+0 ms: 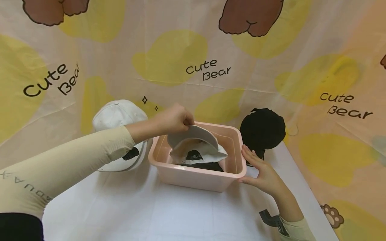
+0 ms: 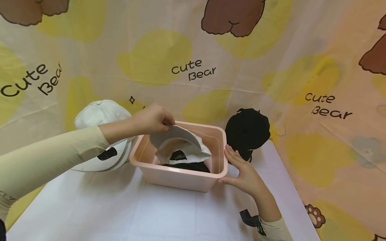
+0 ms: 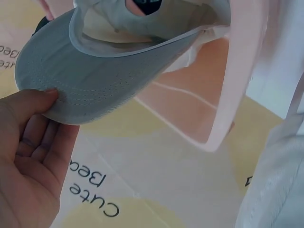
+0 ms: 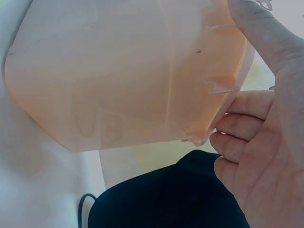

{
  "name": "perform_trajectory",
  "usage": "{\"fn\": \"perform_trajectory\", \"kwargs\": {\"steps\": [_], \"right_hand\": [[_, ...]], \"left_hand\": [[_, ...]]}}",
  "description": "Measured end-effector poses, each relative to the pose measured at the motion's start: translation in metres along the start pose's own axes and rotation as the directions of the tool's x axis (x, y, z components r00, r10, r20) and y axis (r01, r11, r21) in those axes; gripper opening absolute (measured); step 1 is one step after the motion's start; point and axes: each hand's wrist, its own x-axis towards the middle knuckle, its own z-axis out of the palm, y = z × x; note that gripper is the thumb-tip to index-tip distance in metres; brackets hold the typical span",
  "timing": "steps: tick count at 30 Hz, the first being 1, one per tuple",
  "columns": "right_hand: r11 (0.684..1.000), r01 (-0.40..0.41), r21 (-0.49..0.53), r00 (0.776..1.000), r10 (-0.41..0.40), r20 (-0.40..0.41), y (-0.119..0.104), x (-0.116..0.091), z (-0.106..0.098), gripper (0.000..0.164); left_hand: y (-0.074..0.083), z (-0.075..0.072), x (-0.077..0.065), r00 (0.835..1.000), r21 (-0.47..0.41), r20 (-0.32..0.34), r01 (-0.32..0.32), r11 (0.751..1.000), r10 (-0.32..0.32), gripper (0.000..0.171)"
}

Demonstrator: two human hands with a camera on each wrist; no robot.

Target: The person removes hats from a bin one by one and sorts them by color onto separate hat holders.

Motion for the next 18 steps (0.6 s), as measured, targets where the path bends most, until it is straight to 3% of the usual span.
{"fn": "perform_trajectory", "kwargs": {"steps": [6, 12, 18], "right_hand": [[1.000, -0.009, -0.005, 1.000, 0.009, 0.003, -0.001, 0.000, 0.000, 0.105], [1.000, -0.016, -0.014, 1.000, 0.016, 0.002, -0.001, 0.001, 0.000, 0.105], [0.999, -0.037, -0.016, 0.999, 0.038, 0.009, -0.002, 0.001, 0.000, 0.105]], "left_hand": [[0.007, -0.018, -0.011, 0.998, 0.013, -0.049, 0.027, 1.000, -0.026, 0.019], [0.009, -0.032, -0.022, 0.988, -0.060, -0.126, 0.078, 0.995, -0.085, 0.018], [0.008, -0.042, -0.030, 0.975, -0.101, -0.214, 0.046, 0.994, -0.067, 0.017]]}}
